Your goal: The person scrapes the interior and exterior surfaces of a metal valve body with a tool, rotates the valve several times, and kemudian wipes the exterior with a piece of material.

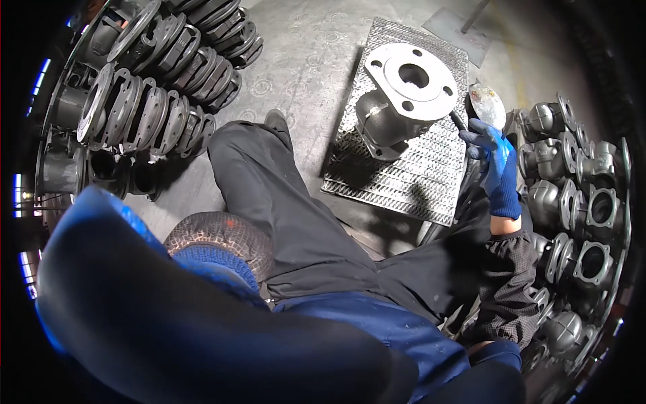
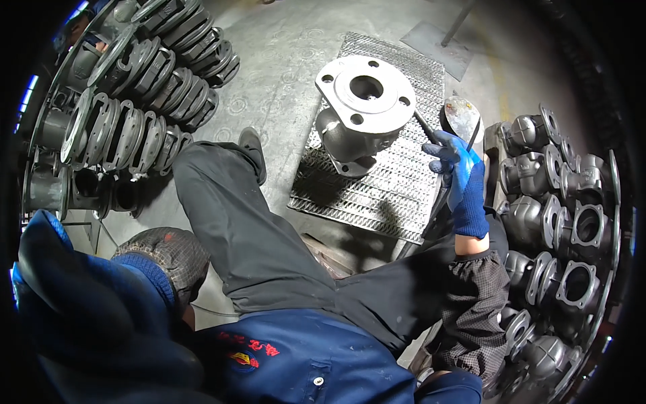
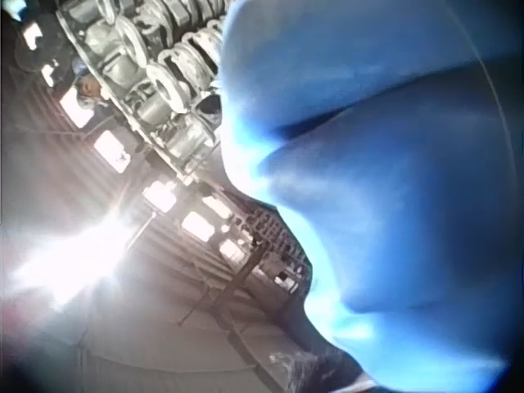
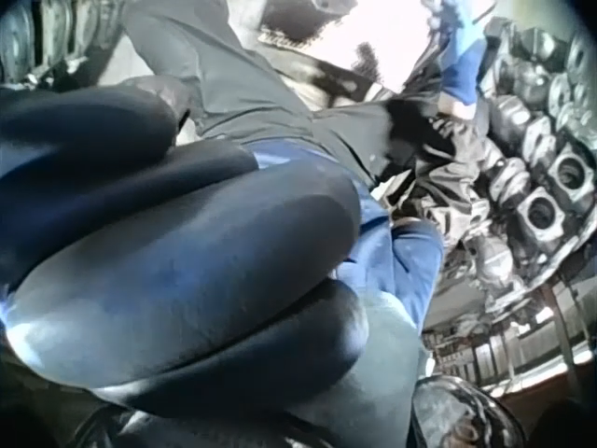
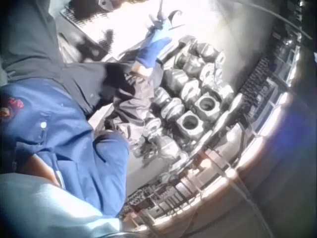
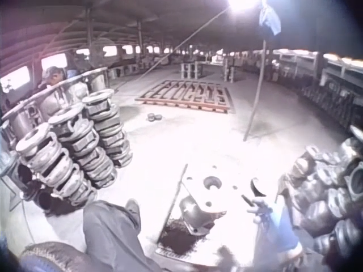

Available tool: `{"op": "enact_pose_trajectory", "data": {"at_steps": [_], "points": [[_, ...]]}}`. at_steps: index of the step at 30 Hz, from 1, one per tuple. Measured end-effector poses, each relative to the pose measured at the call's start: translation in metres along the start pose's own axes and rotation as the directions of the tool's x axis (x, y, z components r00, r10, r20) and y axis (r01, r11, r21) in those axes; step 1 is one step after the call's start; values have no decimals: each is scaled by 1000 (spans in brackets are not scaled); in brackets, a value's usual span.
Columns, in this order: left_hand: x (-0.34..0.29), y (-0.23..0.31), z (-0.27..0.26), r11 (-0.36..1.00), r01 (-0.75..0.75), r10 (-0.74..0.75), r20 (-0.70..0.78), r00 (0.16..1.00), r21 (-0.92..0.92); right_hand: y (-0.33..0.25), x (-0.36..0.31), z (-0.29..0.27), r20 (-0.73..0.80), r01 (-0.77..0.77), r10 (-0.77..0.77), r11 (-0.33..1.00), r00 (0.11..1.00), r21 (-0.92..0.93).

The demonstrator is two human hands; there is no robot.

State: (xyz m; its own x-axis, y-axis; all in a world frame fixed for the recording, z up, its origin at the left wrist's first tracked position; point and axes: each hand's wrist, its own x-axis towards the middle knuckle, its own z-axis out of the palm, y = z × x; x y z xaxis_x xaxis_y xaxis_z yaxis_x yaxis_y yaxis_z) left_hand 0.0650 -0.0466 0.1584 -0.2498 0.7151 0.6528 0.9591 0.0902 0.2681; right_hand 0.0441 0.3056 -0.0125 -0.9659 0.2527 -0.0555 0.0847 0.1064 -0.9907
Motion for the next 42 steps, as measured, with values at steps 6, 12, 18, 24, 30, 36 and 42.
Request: {"op": "enact_pose_trajectory", "data": {"at_steps": [6, 12, 18, 24, 30, 36, 42], "points": [[12, -29, 26, 994, 46, -40, -61, 997, 102, 4, 28, 7, 6, -84, 84, 996, 996, 36], [28, -114, 90, 944, 274, -225, -248, 942, 185, 6, 39, -4, 43, -97, 96, 995, 994, 26], [-12, -225, 131, 382, 800, -872, 108, 478, -462, 2, 35, 5, 86, -172, 168, 984, 982, 43], [-13, -244, 159, 622, 680, -620, 287, 730, -388, -12, 31, 8, 74, -157, 162, 985, 984, -65], [17, -176, 168, 374, 775, -771, 293, 565, -509, -18, 22, 2, 35, -159, 165, 979, 986, -127], [40, -130, 196, 524, 649, -650, 233, 723, -551, 8, 9, -32, 281, 390, -306, 862, 909, -322], [36, -111, 192, 551, 656, -614, 282, 737, -516, 0, -10, -43, 186, -45, 96, 964, 978, -263]]}}
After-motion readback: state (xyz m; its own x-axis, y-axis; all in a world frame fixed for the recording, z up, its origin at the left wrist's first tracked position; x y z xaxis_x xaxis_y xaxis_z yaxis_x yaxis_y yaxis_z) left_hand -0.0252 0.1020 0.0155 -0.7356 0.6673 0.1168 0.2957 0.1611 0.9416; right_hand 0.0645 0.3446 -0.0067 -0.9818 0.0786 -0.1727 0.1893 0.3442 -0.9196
